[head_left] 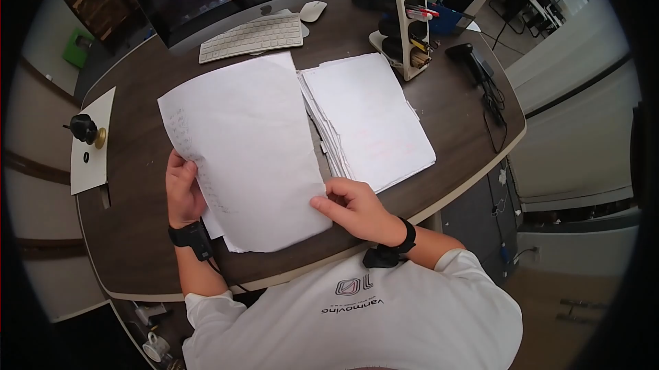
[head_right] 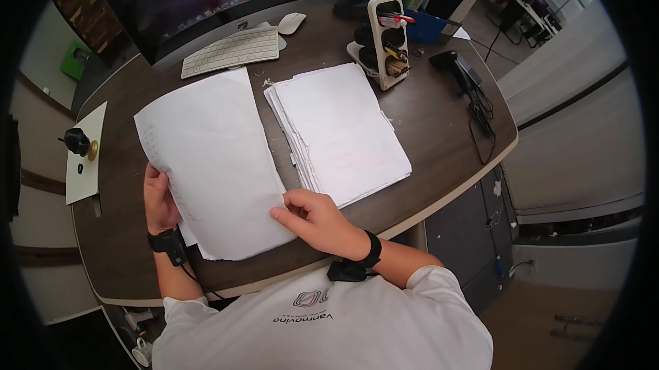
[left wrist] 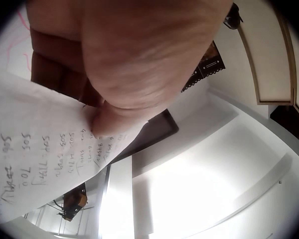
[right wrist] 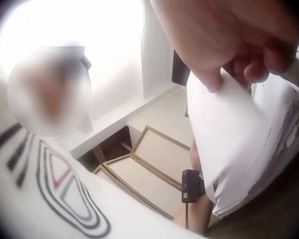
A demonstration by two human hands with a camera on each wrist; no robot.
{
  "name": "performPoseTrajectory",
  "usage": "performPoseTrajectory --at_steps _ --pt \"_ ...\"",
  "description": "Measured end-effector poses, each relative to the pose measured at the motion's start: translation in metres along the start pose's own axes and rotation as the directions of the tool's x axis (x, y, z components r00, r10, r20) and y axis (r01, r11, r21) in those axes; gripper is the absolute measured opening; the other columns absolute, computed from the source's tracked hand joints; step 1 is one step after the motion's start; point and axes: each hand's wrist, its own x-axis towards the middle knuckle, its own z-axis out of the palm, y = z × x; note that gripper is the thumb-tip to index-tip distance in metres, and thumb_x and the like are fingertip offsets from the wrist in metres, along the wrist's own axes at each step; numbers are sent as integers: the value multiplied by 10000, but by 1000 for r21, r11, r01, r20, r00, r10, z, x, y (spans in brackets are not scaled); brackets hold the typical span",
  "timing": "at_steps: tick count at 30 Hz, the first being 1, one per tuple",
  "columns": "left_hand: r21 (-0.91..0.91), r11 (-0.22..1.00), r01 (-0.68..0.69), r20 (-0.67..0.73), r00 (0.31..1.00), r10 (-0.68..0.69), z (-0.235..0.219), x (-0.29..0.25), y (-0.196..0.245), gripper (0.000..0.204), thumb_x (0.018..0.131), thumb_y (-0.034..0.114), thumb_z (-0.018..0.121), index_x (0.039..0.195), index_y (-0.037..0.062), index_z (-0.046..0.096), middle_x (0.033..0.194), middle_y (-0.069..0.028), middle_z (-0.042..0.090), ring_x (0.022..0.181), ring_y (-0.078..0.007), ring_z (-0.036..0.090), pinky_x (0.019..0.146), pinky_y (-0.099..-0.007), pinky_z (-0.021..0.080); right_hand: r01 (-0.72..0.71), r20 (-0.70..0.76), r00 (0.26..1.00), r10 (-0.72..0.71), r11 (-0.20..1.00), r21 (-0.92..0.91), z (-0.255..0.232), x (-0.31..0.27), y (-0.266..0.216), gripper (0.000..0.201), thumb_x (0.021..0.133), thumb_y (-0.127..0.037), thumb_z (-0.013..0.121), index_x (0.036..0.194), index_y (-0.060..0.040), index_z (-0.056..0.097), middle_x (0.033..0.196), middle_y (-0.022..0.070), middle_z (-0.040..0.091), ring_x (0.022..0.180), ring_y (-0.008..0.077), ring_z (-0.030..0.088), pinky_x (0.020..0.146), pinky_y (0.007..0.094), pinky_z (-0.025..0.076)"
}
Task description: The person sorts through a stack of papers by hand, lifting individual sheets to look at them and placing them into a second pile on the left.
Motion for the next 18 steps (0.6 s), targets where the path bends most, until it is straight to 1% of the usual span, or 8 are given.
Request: performPoseTrajectory --at_steps 2,4,6,7,8,10,15,18 --pt "26 1000 15 -7 1000 -15 1 0 0 369 1041 145 579 1373 -2 509 1300 -133 652 1158 -206 654 998 -361 537 -36 -2 999 36 999 38 -6 -1 1 249 1008 -176 692 1174 -1 627 925 -11 656 771 46 522 699 228 465" --pt "50 998 31 -19 999 -30 -9 0 1 365 1049 176 587 1372 14 528 1281 -116 656 1104 -177 664 945 -349 557 29 -237 971 45 953 302 -21 3 1 185 1032 -156 654 1131 -1 642 960 -11 677 826 45 591 738 224 496" --pt "352 909 221 -267 955 -129 -35 8 6 339 1016 245 669 1266 23 619 1195 -87 653 954 -138 643 831 -318 546 110 -416 909 -14 972 208 -58 6 5 196 1036 -151 640 1161 0 648 973 -6 685 830 39 609 746 211 500" --pt "560 805 194 -400 915 58 -17 11 6 325 975 278 728 1181 33 674 1049 -61 652 791 -117 567 720 -305 505 112 -478 878 29 958 264 -76 4 4 210 1035 -144 638 1180 9 644 995 13 696 850 50 626 769 214 511" --pt "554 810 193 -404 913 59 -16 14 6 325 975 278 728 1181 33 674 1049 -61 652 791 -117 567 720 -305 505 118 -534 842 74 941 317 -93 1 4 226 1035 -138 636 1199 17 640 1018 33 707 869 60 642 792 216 523" --pt "961 181 210 -272 846 459 -15 15 3 324 957 254 734 1180 26 677 928 -42 642 738 -120 523 692 -306 493 147 -611 784 104 927 346 -128 -6 19 252 1036 -139 633 1223 31 634 1049 65 717 890 79 666 805 230 542" --pt "914 246 323 -391 863 319 -20 15 -6 370 920 249 769 1164 -10 671 805 -2 557 712 -99 492 660 -293 464 49 -620 757 204 929 366 -161 -17 40 257 1032 -141 641 1216 39 636 1025 61 720 863 75 663 785 229 541" --pt "856 302 419 -487 850 201 -17 15 0 297 931 215 744 1097 -24 679 784 -2 583 707 -84 520 645 -275 460 -90 -597 784 171 983 162 -159 -15 47 290 1011 -147 666 1218 55 645 981 64 724 842 78 658 768 236 532"
